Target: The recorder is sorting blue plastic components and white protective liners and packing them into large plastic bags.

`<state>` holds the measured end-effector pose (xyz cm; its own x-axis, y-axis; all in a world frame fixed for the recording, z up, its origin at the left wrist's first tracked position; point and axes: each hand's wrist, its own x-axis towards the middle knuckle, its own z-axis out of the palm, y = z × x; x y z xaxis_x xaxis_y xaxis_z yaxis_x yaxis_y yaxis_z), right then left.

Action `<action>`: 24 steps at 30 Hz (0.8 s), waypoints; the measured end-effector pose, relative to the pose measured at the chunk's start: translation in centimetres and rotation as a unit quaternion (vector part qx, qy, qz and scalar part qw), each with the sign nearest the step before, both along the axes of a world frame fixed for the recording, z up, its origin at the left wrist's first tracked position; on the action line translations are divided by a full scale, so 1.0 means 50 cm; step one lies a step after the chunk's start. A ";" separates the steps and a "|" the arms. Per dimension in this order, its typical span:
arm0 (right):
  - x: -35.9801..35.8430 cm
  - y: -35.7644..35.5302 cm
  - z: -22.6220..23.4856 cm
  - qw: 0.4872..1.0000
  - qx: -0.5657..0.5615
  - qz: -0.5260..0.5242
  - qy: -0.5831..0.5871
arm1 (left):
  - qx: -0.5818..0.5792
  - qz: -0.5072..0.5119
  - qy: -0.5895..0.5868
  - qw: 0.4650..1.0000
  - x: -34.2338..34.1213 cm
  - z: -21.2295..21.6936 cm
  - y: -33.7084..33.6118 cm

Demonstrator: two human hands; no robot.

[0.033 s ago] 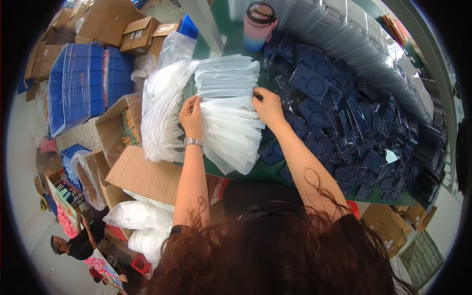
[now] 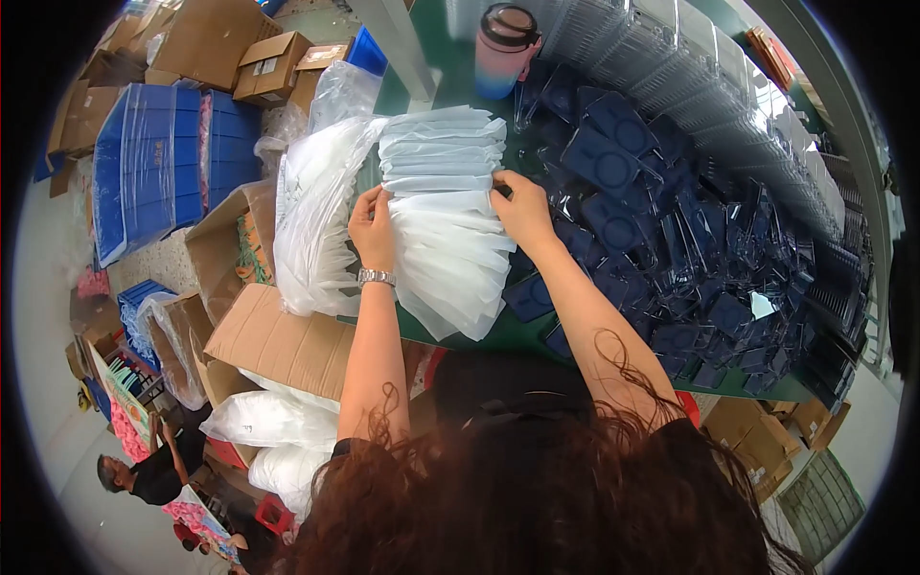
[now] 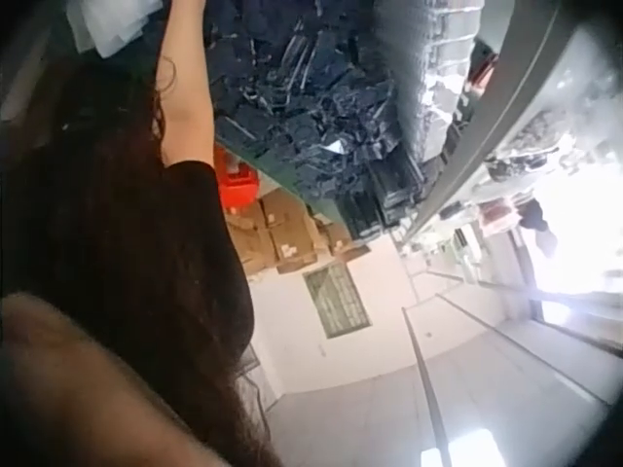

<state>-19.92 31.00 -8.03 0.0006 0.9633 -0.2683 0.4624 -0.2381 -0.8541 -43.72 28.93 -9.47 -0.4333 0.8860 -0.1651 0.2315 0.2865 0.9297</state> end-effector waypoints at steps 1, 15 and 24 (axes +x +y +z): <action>-0.001 -0.005 0.010 1.000 0.005 0.001 0.006 | -0.005 0.011 0.000 1.000 0.003 -0.001 -0.001; 0.182 -0.072 0.109 0.988 0.101 -0.059 0.100 | -0.001 0.092 -0.097 0.991 -0.040 -0.052 0.019; 0.404 -0.056 0.214 0.913 0.174 -0.367 -0.045 | -0.012 0.056 -0.137 0.989 0.000 -0.010 0.037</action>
